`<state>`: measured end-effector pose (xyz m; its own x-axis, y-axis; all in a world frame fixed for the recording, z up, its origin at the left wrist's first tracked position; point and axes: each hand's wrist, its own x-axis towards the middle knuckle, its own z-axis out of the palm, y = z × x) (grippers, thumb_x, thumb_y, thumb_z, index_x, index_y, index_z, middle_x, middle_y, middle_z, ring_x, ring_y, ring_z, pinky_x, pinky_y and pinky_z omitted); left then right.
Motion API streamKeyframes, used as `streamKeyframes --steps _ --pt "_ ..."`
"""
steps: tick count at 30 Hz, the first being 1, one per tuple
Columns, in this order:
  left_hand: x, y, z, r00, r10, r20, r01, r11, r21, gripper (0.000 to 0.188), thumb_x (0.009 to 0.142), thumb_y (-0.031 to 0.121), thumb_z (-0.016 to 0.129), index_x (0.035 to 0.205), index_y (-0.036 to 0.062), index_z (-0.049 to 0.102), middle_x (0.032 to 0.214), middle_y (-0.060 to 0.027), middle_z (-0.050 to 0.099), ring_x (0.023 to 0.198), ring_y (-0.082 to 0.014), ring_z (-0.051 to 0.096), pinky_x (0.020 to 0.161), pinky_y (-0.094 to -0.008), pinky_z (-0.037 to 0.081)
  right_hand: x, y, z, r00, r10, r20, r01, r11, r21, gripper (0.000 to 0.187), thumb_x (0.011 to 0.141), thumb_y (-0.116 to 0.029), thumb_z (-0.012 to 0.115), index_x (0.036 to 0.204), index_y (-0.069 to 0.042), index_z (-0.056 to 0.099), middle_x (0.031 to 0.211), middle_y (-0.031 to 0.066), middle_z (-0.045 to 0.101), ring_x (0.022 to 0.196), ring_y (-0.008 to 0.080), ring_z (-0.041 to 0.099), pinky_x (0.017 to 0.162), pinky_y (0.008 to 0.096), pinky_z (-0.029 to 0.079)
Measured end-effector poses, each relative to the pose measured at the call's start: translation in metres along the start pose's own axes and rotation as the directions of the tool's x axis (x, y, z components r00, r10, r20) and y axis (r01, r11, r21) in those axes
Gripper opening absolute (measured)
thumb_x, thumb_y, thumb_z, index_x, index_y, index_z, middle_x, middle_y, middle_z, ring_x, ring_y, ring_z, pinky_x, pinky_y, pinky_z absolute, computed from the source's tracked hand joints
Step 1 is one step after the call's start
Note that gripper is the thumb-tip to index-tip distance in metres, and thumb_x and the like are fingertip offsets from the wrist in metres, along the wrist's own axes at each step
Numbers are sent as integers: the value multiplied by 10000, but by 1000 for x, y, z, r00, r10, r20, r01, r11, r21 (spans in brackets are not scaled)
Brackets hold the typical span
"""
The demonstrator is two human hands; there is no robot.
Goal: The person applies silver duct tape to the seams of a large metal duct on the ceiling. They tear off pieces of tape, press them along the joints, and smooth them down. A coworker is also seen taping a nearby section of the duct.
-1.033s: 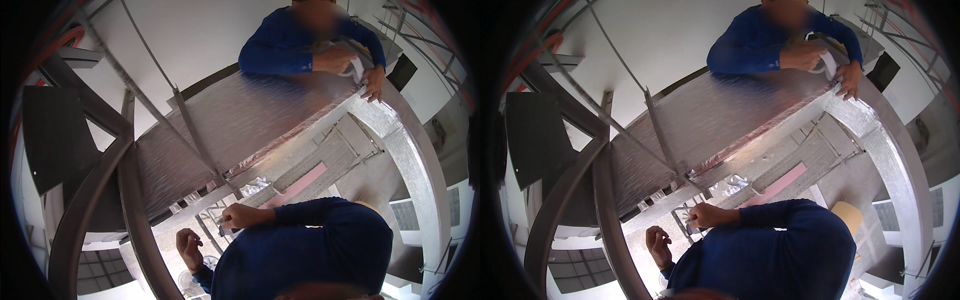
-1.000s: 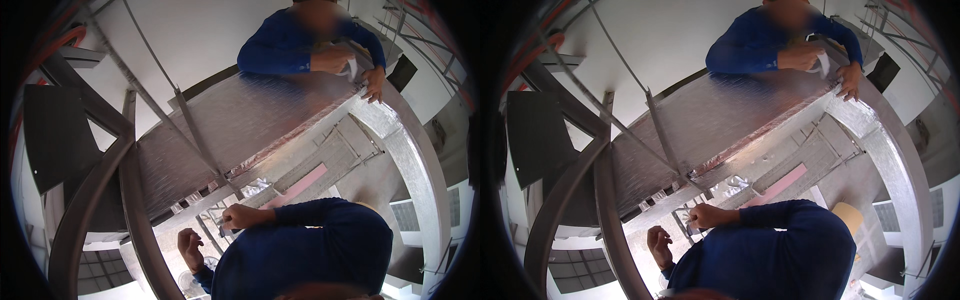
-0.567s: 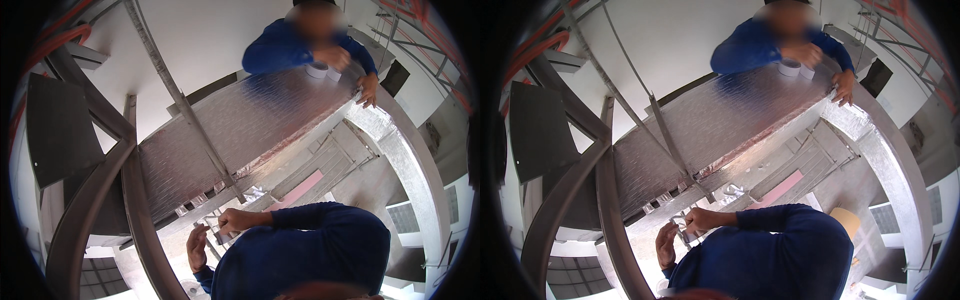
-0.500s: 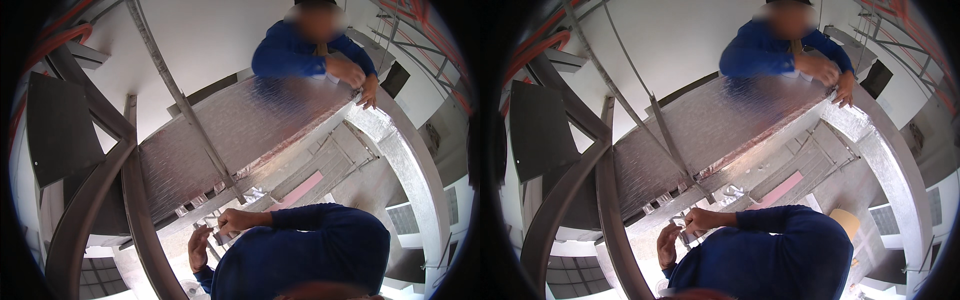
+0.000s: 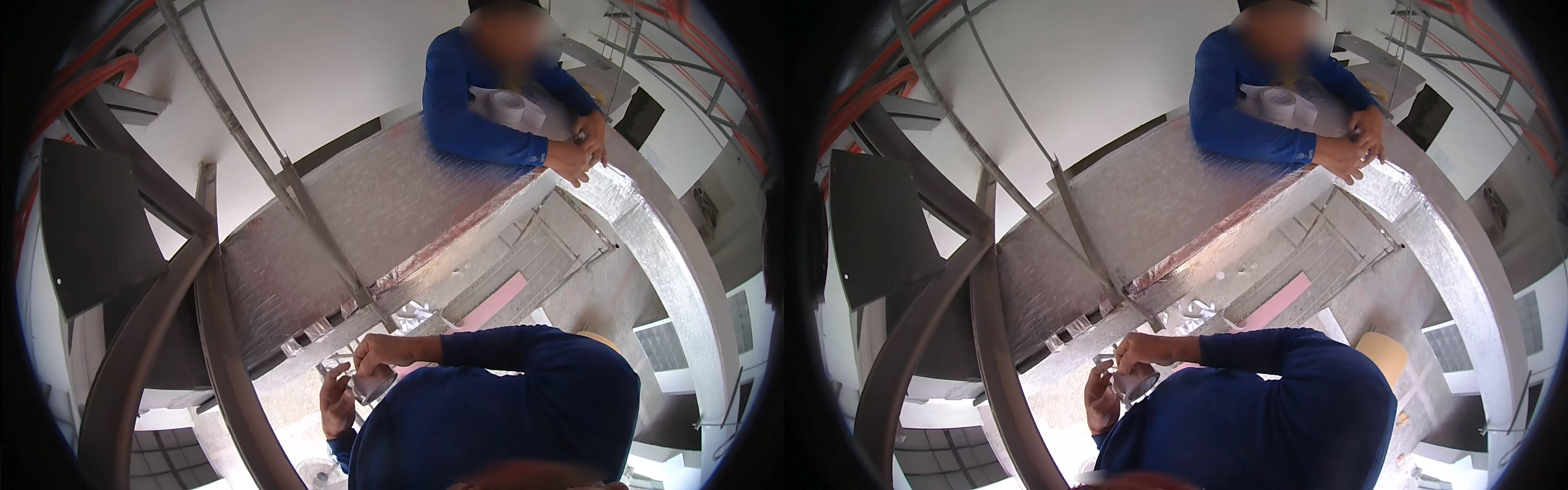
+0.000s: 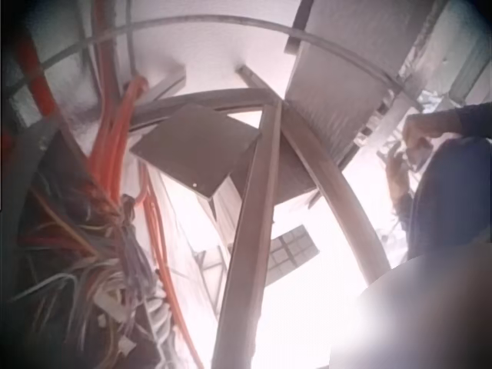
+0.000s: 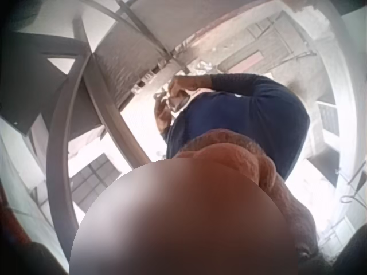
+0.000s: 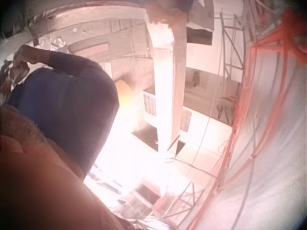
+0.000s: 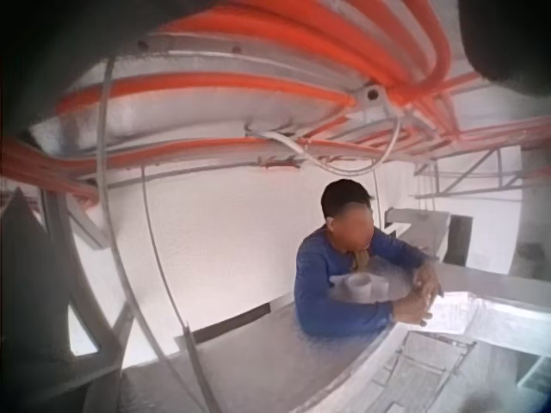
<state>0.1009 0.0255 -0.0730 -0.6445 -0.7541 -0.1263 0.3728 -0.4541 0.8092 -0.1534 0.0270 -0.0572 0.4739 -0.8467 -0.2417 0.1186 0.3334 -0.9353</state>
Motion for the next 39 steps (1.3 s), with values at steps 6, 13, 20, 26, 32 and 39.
streamKeyframes --steps 6,13,20,26,32,39 --pt "4 -3 12 998 59 34 -54 991 -119 617 974 163 820 1471 -87 555 1305 -188 722 1155 -251 720 1028 -371 552 -3 -2 -2 1000 -10 25 8 994 107 157 894 -160 784 929 -8 792 779 20 725 667 95 632 615 282 491" --pt "4 -1 18 998 67 -10 -68 989 -128 585 969 140 807 1451 -91 569 1329 -202 717 1202 -278 712 1080 -403 537 -3 -6 -3 999 -36 9 35 989 141 136 909 -119 782 961 5 792 780 39 736 649 105 648 596 278 497" --pt "12 3 26 982 170 -82 -178 979 -102 550 982 80 748 1474 -70 554 1266 -186 737 1124 -252 731 1026 -375 557 1 -9 -8 999 -38 -1 37 978 207 138 926 -92 774 991 27 797 763 46 718 625 102 625 570 273 469" --pt "10 17 29 994 54 -93 -54 999 3 603 992 3 663 1562 -43 474 1223 -205 753 1095 -251 742 986 -367 568 5 -8 -5 999 -38 -31 45 965 257 122 908 -67 774 995 16 798 740 23 692 614 88 595 555 258 432" --pt "9 20 37 999 10 -44 -8 999 47 707 974 -57 592 1643 -31 366 1256 -261 751 1113 -287 754 990 -388 574 1 -11 -6 1000 -9 -19 14 970 243 120 894 -78 779 982 2 796 710 -4 650 576 67 529 525 262 360" --pt "11 22 44 1000 -1 5 1 1000 -2 717 958 -85 586 1639 -47 362 1237 -244 763 1121 -277 756 1001 -376 569 0 -13 -10 1000 -1 22 -5 971 240 134 854 -96 774 941 1 802 716 25 693 567 86 574 523 265 397"
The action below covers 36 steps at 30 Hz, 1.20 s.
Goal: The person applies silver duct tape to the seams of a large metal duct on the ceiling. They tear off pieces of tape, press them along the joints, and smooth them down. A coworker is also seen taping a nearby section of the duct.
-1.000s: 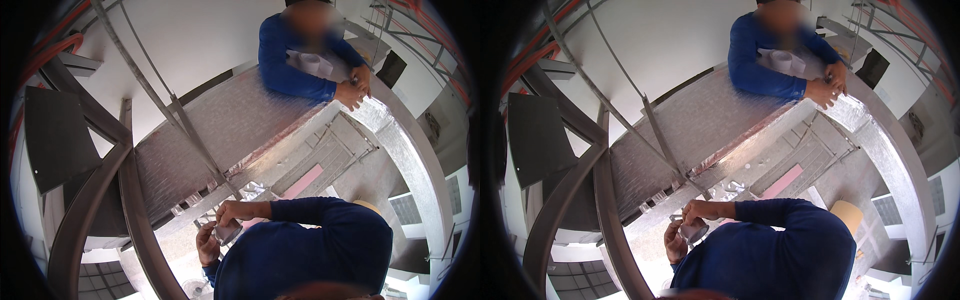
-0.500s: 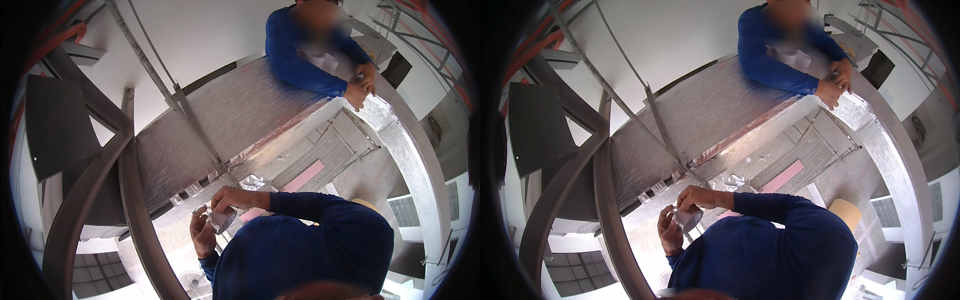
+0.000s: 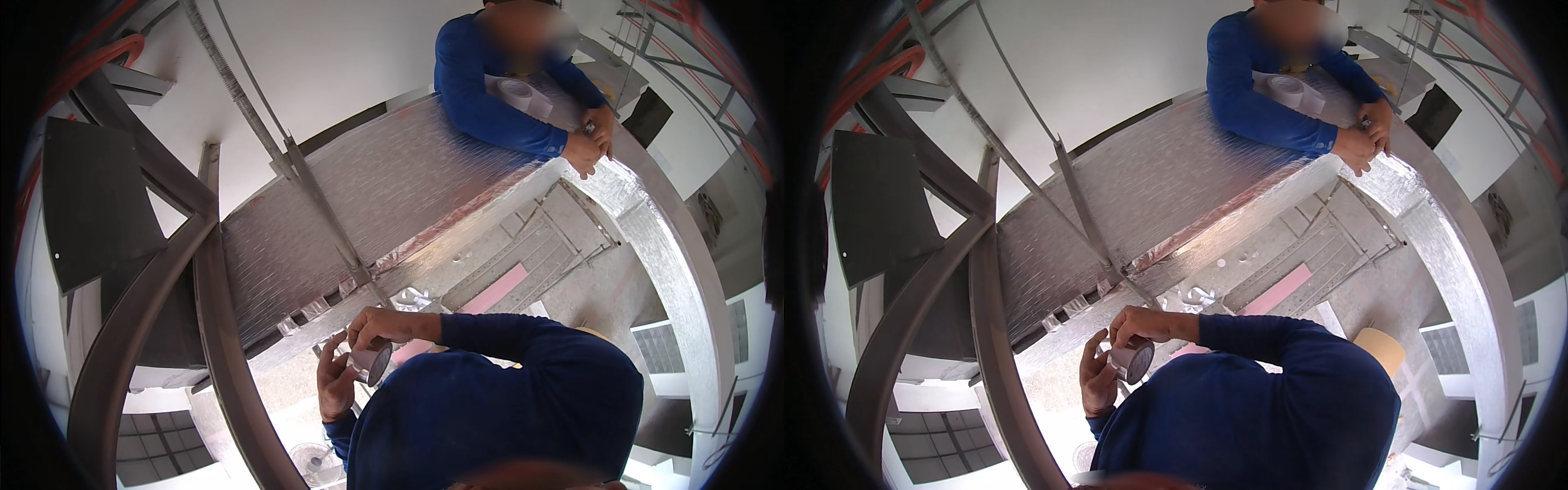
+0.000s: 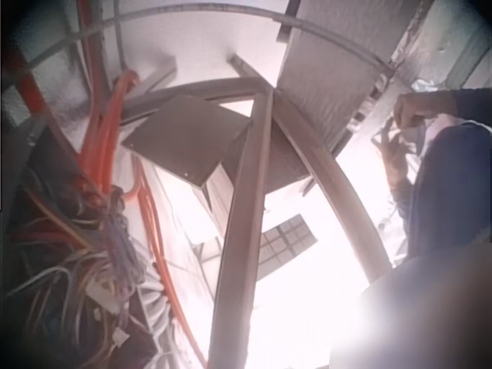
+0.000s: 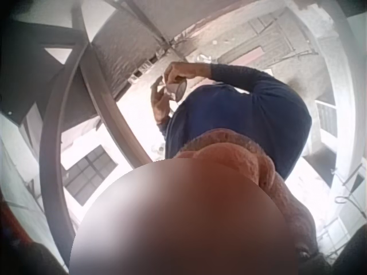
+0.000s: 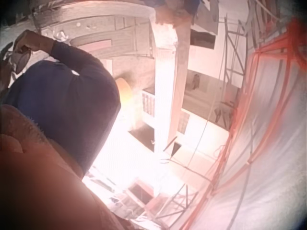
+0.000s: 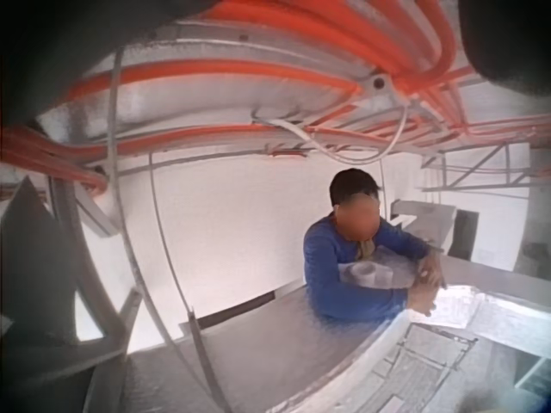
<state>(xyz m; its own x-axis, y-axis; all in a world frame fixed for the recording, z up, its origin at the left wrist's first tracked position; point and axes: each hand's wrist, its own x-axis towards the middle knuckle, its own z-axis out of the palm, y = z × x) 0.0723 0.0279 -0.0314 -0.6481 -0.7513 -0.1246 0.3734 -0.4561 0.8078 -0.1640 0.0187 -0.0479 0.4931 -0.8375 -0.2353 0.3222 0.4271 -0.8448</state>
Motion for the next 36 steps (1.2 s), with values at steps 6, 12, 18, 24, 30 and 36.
streamKeyframes --steps 6,12,18,24,30,36 --pt "5 -5 -1 999 27 -31 -27 1000 8 689 965 -92 585 1624 -48 390 1194 -214 771 1068 -251 753 961 -348 567 -1 1 -5 1000 -14 19 14 1000 4 142 861 -104 769 954 -1 802 718 22 691 579 87 583 532 268 412" --pt "6 -10 -4 998 42 -49 -41 999 16 664 975 -86 585 1615 -47 408 1184 -202 773 1061 -240 749 943 -326 561 -4 -1 -5 1000 -30 3 30 999 -26 162 865 -112 772 975 0 810 742 36 712 606 105 615 551 274 449" --pt "7 -2 5 995 47 -84 -44 998 44 668 957 -76 566 1608 -55 416 1174 -185 769 1026 -223 746 902 -300 564 -7 -8 -1 998 -69 -15 67 995 -80 152 922 -110 745 994 15 794 725 16 669 593 93 577 539 275 421" --pt "0 9 19 981 46 -186 0 971 240 722 904 14 627 1605 -29 458 1032 -85 726 900 -134 655 758 -253 494 0 -1 -8 993 -114 -40 101 962 -255 198 929 -71 734 1090 35 783 866 34 708 748 105 640 656 282 496" --pt "-7 11 8 978 106 -182 -56 964 260 724 889 14 671 1592 6 498 877 21 590 797 -84 518 715 -259 393 2 -1 -7 995 -86 -45 80 989 -122 205 990 -145 759 1134 -3 791 948 19 738 860 97 661 761 260 506" --pt "-13 16 4 982 141 -127 -94 943 319 732 921 -51 626 1624 -35 423 1017 -95 714 819 -124 664 726 -258 525 4 -10 5 995 -100 -21 96 985 -144 205 1003 -101 736 1181 -10 780 1024 47 772 949 125 721 857 281 562"
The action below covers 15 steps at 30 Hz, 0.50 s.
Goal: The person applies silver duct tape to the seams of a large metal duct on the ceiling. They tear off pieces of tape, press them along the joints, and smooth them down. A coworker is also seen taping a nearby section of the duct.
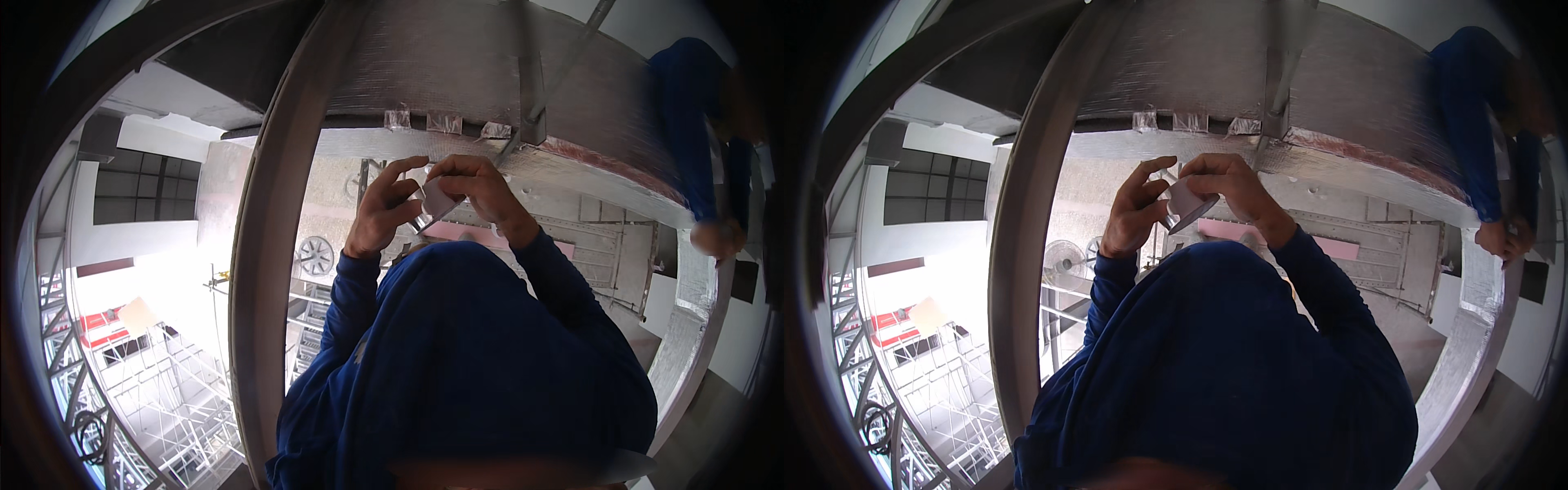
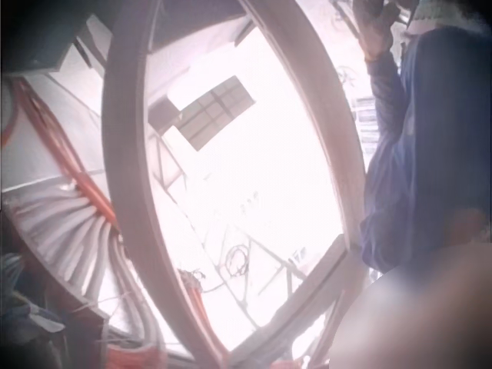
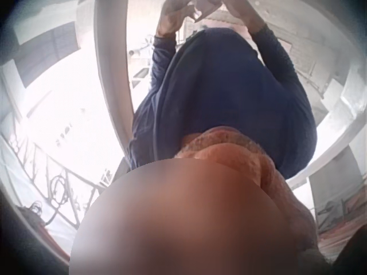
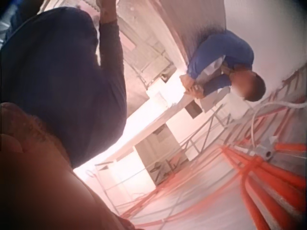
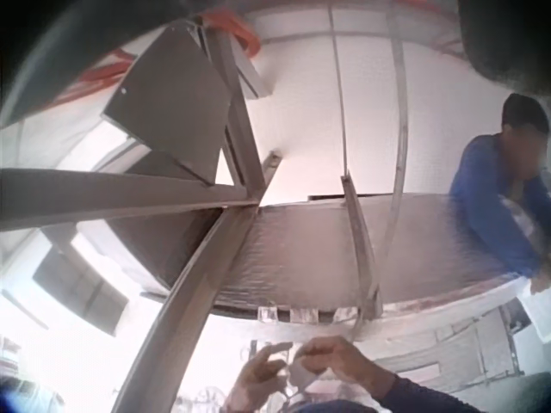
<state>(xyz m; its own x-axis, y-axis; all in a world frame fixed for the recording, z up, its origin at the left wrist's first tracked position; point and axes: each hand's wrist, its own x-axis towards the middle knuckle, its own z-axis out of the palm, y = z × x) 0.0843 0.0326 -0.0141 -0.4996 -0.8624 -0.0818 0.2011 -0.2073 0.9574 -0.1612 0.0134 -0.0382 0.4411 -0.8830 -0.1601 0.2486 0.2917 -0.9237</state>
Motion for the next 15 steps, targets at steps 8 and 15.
streamKeyframes --steps 8,15 --pt "-11 2 6 988 55 -145 -56 998 -1 645 947 -54 683 1569 8 524 893 2 630 834 -75 542 743 -264 435 -2 -13 19 958 -230 -169 176 941 -288 200 1017 -99 757 1184 10 768 1067 91 780 1030 160 740 898 311 588" --pt "-17 -14 5 961 148 -233 -112 981 158 554 1001 48 732 1523 -29 563 978 -46 725 911 -107 657 819 -273 522 -12 -10 28 857 -515 13 418 680 -602 124 988 -36 729 1101 -5 767 1073 123 744 988 243 734 882 382 583"
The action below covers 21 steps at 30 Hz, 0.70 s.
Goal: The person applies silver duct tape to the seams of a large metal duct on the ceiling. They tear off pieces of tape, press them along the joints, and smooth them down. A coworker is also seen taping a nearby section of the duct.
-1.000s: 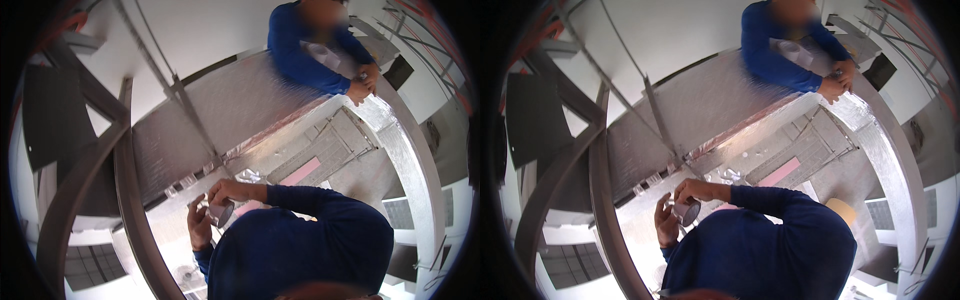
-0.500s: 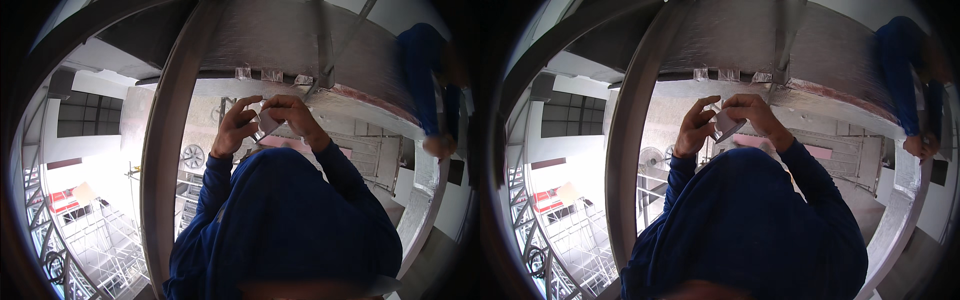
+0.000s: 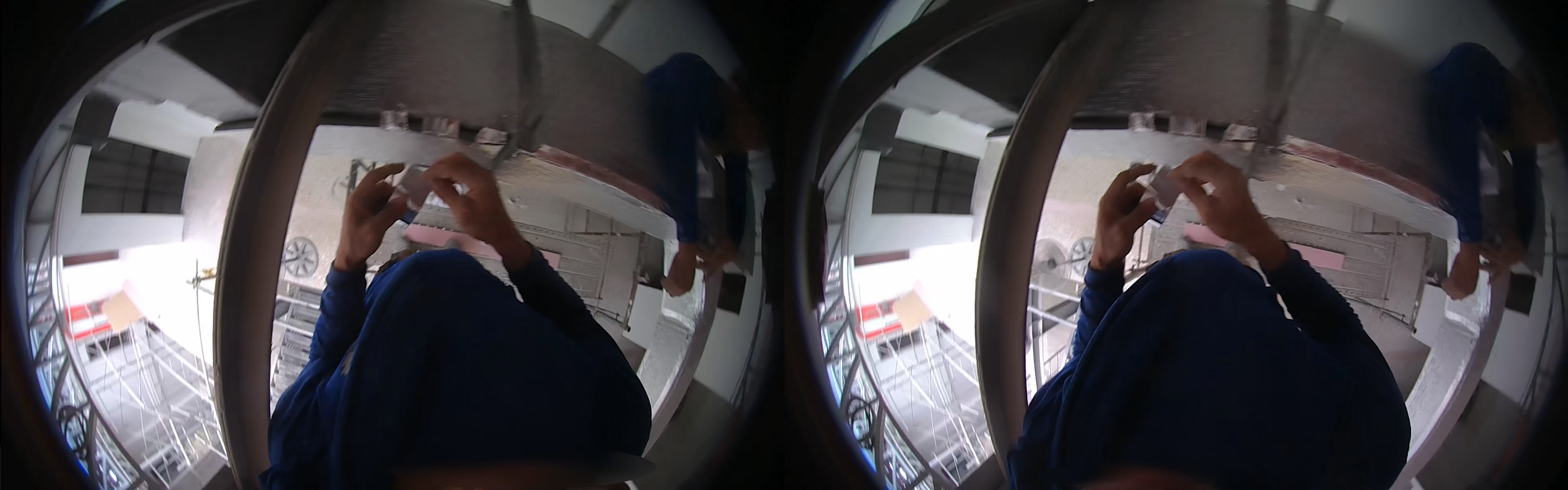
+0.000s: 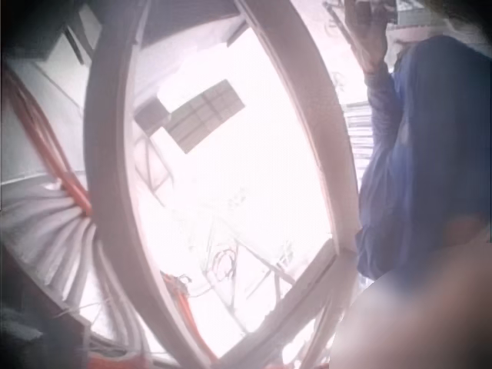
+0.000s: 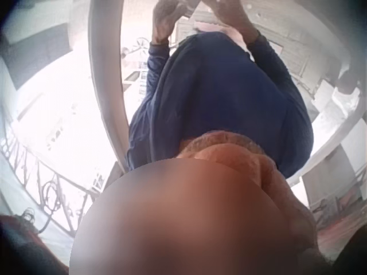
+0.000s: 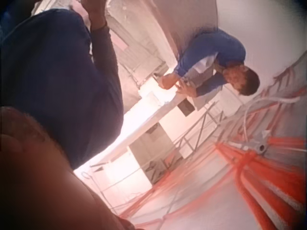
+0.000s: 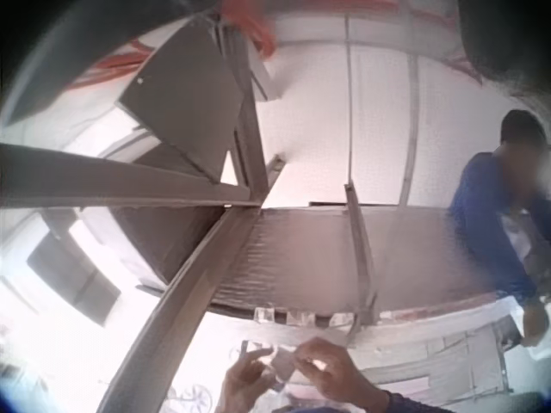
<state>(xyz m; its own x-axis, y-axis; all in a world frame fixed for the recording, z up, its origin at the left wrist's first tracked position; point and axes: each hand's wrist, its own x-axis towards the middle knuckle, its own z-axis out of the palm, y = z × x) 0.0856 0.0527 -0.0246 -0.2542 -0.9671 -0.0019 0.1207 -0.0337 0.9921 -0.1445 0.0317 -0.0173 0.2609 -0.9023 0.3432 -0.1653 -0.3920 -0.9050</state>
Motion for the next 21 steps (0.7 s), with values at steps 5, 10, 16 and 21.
streamKeyframes --steps 5,10,16,21 --pt "0 -4 3 999 -22 -35 25 993 114 440 1027 52 685 1445 -66 619 1161 -129 781 1060 -192 723 945 -328 553 -2 8 8 1000 -20 -3 20 992 -121 106 985 -64 749 1077 -12 742 1059 150 707 1003 342 696 905 453 546" --pt "-2 -13 8 999 12 -34 -14 998 -57 466 956 -12 631 1418 -72 630 1230 -166 752 1162 -224 689 1058 -352 498 -8 6 14 999 4 -34 -6 998 -57 135 923 -2 697 1013 4 798 1002 182 715 987 382 705 889 462 546" --pt "-2 -18 4 998 -56 20 57 994 -90 455 937 -3 638 1386 -73 643 1220 -157 749 1123 -223 687 1020 -337 498 -14 10 15 998 2 -65 -8 996 -91 137 922 24 671 993 37 788 990 192 727 973 375 714 879 444 557" --pt "-1 -18 10 996 -88 16 89 990 -107 452 928 -39 626 1379 -66 645 1060 -109 761 964 -151 680 877 -280 495 -18 10 12 997 27 -79 -34 996 -86 122 923 18 680 982 50 783 998 204 742 954 377 722 874 444 565"
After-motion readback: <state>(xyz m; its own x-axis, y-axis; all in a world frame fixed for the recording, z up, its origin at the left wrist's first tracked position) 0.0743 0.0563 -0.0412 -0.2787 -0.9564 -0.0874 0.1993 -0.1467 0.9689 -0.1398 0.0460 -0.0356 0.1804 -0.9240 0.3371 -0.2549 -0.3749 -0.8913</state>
